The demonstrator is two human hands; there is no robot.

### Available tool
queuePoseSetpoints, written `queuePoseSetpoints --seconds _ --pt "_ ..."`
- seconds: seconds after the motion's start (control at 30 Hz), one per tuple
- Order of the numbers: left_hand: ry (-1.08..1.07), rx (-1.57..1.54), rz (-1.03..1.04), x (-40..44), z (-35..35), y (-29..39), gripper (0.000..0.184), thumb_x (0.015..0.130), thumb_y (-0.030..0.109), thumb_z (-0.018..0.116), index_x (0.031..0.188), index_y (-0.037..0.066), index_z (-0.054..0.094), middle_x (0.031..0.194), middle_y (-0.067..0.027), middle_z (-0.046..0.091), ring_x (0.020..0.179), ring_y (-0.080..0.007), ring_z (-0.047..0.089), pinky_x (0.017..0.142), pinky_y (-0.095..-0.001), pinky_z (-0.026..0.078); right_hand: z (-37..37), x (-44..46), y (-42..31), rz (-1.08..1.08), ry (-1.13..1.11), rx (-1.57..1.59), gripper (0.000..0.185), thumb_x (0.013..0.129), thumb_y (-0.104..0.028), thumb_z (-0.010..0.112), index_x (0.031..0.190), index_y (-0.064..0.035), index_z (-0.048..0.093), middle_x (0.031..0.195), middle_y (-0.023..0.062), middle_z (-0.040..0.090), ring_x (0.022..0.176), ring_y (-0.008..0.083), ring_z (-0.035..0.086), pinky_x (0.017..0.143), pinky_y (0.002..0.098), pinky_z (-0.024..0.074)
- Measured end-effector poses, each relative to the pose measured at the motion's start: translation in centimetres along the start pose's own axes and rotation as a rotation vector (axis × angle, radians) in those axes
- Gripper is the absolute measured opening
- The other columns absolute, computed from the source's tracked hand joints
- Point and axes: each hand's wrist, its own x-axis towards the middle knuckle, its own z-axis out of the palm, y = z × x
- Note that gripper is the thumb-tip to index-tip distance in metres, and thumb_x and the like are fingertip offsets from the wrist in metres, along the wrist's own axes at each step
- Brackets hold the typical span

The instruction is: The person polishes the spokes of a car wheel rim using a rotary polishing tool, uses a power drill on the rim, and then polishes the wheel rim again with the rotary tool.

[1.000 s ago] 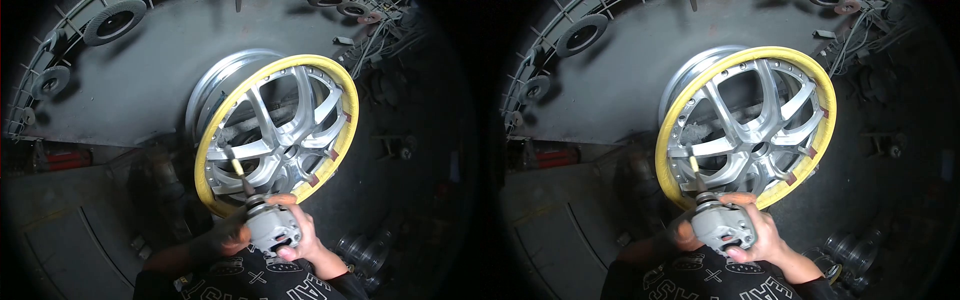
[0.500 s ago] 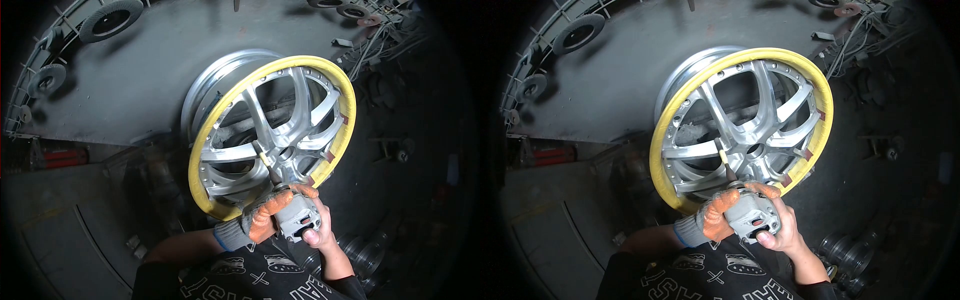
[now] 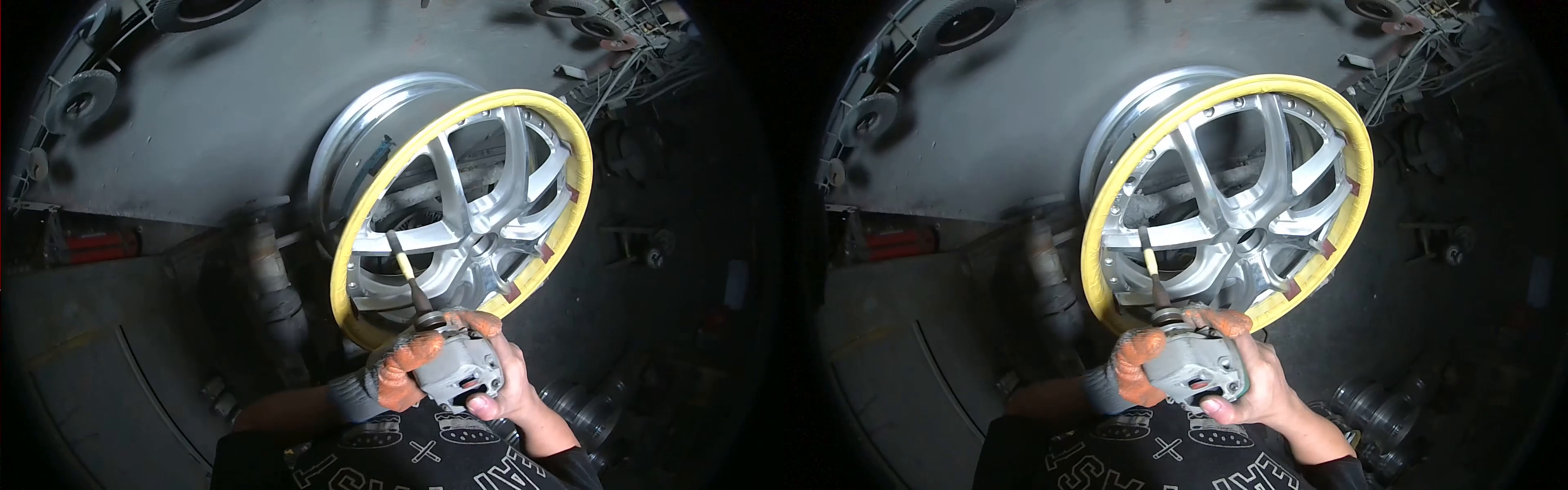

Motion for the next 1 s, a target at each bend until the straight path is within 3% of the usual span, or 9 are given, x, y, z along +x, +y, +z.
queuePoseSetpoints --seconds 0.13,0.2,0.33,0.37,0.6,0.63,0.77,0.9,1.0 --pt "0.047 -0.059 0.035 -2.4 -0.5 0.3 0.066 0.088 0.041 0.067 0.139 0.005 0.047 0.131 -0.0106 0.056 0.121 -0.0214 0.055 0.106 -0.0394 0.041 1.3 1.1 -1.6 0.1 -0.07 0.018 0.1 0.075 -0.064 0.066 0.137 0.0113 0.042 0.119 0.0257 0.062 0.104 0.037 0.067 0.093 0.0414 0.051" --pt "0.045 -0.071 0.053 -2.8 -0.4 0.5 0.067 0.087 0.039 0.067 0.141 0.006 0.045 0.134 -0.0112 0.055 0.125 -0.0229 0.053 0.109 -0.0417 0.038 1.8 1.7 -1.6 -0.054 -0.069 -0.058 0.098 0.076 -0.063 0.065 0.137 0.0111 0.042 0.118 0.0257 0.063 0.103 0.0385 0.067 0.092 0.0417 0.0516" --pt "0.134 -0.138 0.046 -3.3 0.3 0.4 0.064 0.09 0.037 0.064 0.141 0.005 0.044 0.136 -0.0113 0.053 0.126 -0.024 0.051 0.11 -0.041 0.038 1.1 1.3 -1.8 0.003 -0.054 -0.028 0.115 0.074 -0.083 0.055 0.137 0.0115 0.041 0.12 0.0267 0.063 0.105 0.0398 0.067 0.092 0.042 0.0517" --pt "0.086 -0.133 0.069 -2.5 0.8 0.4 0.058 0.094 0.036 0.059 0.14 0.004 0.046 0.134 -0.0116 0.054 0.125 -0.0232 0.052 0.108 -0.0397 0.04 0.6 1.1 -2.1 0.024 -0.041 -0.048 0.123 0.073 -0.092 0.043 0.137 0.0122 0.041 0.118 0.0262 0.064 0.103 0.0383 0.068 0.091 0.0409 0.052" --pt "-0.12 -0.277 0.056 3.5 1.6 -0.5 0.051 0.101 0.04 0.048 0.129 -0.002 0.056 0.118 -0.0109 0.064 0.107 -0.0182 0.062 0.097 -0.0343 0.049 -2.4 -0.5 -2.1 0.223 0.094 -0.098 0.128 0.071 -0.096 0.02 0.138 0.0103 0.043 0.112 0.0236 0.067 0.102 0.0326 0.069 0.091 0.0365 0.0513" --pt "-0.07 -0.199 -0.002 4.1 1.2 -0.7 0.051 0.101 0.04 0.049 0.128 -0.002 0.057 0.118 -0.0108 0.064 0.107 -0.018 0.063 0.096 -0.0339 0.049 -2.7 -0.7 -1.2 0.101 0.098 -0.105 0.111 0.086 -0.084 0.021 0.135 0.013 0.042 0.108 0.0288 0.066 0.098 0.0434 0.068 0.087 0.043 0.0524" --pt "-0.018 -0.129 -0.032 5.2 0.2 -1.8 0.049 0.1 0.038 0.05 0.126 -0.003 0.058 0.118 -0.0101 0.063 0.107 -0.0177 0.062 0.095 -0.0326 0.049 -3.2 -0.6 -0.8 0.106 0.114 -0.113 0.107 0.089 -0.081 0.02 0.135 0.0137 0.042 0.102 0.0274 0.067 0.094 0.0426 0.069 0.084 0.0422 0.0528" --pt "0.015 -0.088 -0.026 4.4 0.6 -1.1 0.048 0.101 0.037 0.049 0.127 -0.002 0.058 0.12 -0.0099 0.062 0.108 -0.0173 0.061 0.096 -0.0325 0.049 -2.7 -0.5 -0.8 0.105 0.102 -0.124 0.107 0.089 -0.081 0.022 0.135 0.0136 0.042 0.103 0.0278 0.067 0.094 0.0435 0.069 0.084 0.0428 0.053" --pt "-0.02 -0.145 0.003 2.8 0.0 -0.8 0.047 0.101 0.036 0.047 0.127 -0.002 0.056 0.123 -0.0099 0.061 0.11 -0.017 0.06 0.098 -0.0325 0.047 -1.7 -0.4 -1.2 0.198 0.073 -0.124 0.121 0.078 -0.092 0.02 0.137 0.0112 0.044 0.109 0.0242 0.067 0.099 0.0343 0.069 0.089 0.0369 0.0513"
